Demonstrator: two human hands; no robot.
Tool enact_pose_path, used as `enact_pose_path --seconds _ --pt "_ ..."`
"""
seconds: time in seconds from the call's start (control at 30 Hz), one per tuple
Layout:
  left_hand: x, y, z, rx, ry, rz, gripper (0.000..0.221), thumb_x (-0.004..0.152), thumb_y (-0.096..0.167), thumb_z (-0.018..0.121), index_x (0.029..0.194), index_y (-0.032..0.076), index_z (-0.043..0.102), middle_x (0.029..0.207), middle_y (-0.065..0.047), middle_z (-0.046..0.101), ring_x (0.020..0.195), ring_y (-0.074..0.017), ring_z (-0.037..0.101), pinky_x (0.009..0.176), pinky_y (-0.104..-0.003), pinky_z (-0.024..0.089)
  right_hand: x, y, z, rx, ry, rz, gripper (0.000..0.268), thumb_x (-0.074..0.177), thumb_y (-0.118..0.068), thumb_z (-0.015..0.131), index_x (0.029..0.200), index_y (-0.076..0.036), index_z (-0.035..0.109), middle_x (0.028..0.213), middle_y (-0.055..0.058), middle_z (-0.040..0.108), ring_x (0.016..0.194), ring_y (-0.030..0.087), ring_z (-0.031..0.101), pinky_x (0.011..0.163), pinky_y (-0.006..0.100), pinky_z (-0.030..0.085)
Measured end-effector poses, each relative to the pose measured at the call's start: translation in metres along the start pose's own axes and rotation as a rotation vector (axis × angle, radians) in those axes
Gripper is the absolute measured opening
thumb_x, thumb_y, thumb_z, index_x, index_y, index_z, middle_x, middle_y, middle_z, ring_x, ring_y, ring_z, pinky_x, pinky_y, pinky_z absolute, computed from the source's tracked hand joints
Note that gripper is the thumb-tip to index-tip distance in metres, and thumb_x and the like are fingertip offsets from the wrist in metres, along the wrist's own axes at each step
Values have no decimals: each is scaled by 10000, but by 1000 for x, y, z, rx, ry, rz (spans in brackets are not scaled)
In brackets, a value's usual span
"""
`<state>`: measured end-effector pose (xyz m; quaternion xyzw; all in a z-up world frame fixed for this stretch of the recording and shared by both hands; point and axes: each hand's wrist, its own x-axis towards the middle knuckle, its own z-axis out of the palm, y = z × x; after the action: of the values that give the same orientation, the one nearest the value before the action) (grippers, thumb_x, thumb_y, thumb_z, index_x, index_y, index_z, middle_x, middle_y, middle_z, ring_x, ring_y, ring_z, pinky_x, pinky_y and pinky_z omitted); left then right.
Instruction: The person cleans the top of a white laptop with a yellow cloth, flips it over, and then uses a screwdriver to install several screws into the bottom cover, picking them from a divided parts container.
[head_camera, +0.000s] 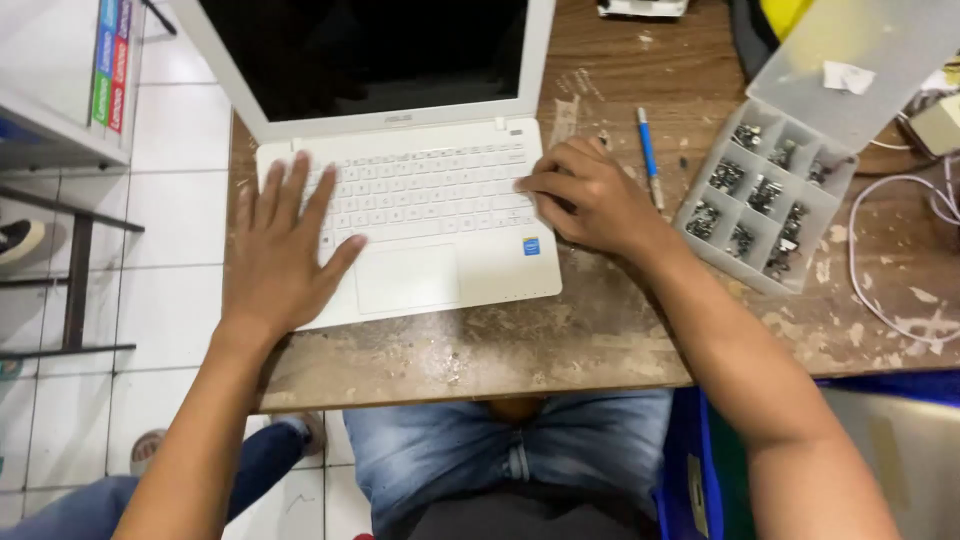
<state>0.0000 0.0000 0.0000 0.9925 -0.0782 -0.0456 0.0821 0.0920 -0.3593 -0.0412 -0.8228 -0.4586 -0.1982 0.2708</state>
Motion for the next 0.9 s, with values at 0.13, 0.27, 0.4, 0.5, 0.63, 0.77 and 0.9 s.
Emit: enact_pose_path --seconds 0.13,0.27,0.4,0.5,0.63,0.77,0.9 --pt "-20 14 7 1 19 -36 800 1037 586 363 1648 78 277 1709 -241 182 1576 -425 98 1237 -632 -21 10 -8 4 27 34 26 50 912 -17 746 914 -54 780 937 90 701 837 258 636 779 361 476" --pt "-13 76 1 -4 -116 34 913 990 646 402 1628 12 246 1673 -335 104 1542 -498 16 1186 -684 -46 6 5 6 54 12 2 60 914 -13 728 922 -46 777 920 104 699 832 264 647 770 364 482" --pt "-2 94 81 415 376 354 1035 1000 890 177 1667 111 36 1704 -189 -18 1578 -396 -65 1255 -580 -34 18 24 -44 -111 12 256 95 990 114 640 1006 62 718 936 157 676 830 265 646 775 327 615" --pt "0 105 67 201 166 350 1020 946 827 350 1641 113 131 1697 -175 83 1562 -396 23 1229 -599 59 2 130 -75 -419 4 439 194 844 40 646 1032 82 665 1042 345 628 911 513 612 836 547 513" --pt "-5 106 67 216 179 336 1031 912 815 417 1631 115 182 1697 -164 139 1563 -378 103 1239 -580 115 -17 219 -90 -518 -32 739 329 921 -28 780 1195 84 634 1152 369 668 1032 572 635 838 590 542" --pt "-6 105 66 250 217 345 1046 888 826 438 1629 120 219 1689 -174 195 1553 -394 174 1233 -591 160 -24 271 -76 -898 -440 1113 801 931 -267 720 1553 9 296 1394 453 349 1221 567 602 914 520 529" --pt "-10 103 65 259 259 356 1011 904 826 411 1622 129 271 1683 -164 243 1543 -379 241 1232 -570 207 -64 339 -63 -1081 -276 1092 711 884 -299 789 1441 -34 437 1141 299 660 1034 406 670 808 429 569"
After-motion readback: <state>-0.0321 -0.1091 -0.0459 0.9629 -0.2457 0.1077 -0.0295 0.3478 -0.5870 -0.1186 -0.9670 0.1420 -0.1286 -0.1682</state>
